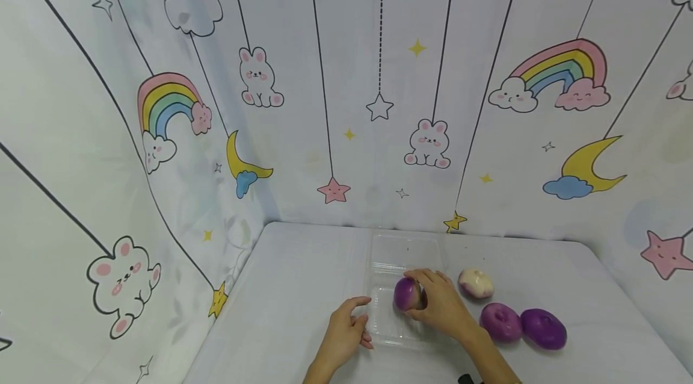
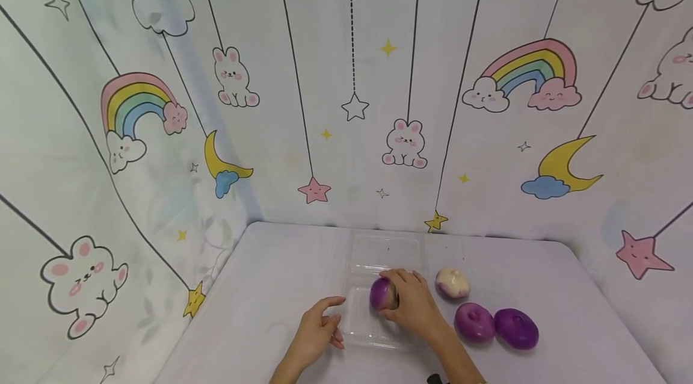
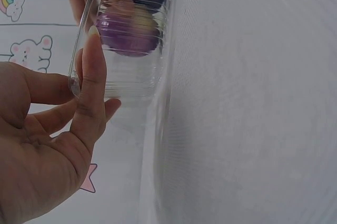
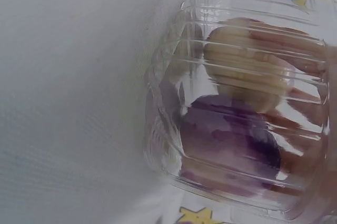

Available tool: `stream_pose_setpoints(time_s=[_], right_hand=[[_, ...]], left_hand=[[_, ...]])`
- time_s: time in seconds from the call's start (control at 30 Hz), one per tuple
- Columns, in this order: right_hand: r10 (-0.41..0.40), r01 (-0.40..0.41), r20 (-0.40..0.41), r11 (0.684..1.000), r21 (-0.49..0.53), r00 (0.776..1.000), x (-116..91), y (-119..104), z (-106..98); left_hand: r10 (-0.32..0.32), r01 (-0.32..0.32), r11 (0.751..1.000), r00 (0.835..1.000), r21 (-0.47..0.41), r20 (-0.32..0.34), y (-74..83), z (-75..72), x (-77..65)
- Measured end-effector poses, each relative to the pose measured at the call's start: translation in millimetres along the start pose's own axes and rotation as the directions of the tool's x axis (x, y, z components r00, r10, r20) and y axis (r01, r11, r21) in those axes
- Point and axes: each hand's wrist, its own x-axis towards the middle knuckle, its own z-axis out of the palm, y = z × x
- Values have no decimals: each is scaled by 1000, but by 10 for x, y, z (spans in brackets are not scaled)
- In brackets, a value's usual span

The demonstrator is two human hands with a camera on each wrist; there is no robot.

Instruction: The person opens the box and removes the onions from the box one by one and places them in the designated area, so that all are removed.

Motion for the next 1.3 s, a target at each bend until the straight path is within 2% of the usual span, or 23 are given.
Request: stream_pose_setpoints(time_s=[0.3, 0.47, 0.77, 1.03, 1.3], right_hand=[[36, -36, -8, 998, 44, 999, -20, 8, -56], [42, -40, -45, 998, 47, 998, -24, 11, -164], [93, -83, -102, 992, 100, 990, -41, 171, -263], [83, -68, -175, 994, 86, 981, -75, 279, -352], [152, -141, -157, 987, 77, 976, -115, 411, -461]], left_hand=[[6, -6, 1000, 1000, 3, 17, -5, -8, 2], [-2, 2, 1000, 1000, 11, 19, 21, -11, 2], [4, -4, 1000, 1000, -4, 10, 6, -11, -14], [-12, 12, 1000, 1000, 24, 18, -9, -16, 0], [-13, 12, 1000, 1000, 17, 21, -9, -10, 2]])
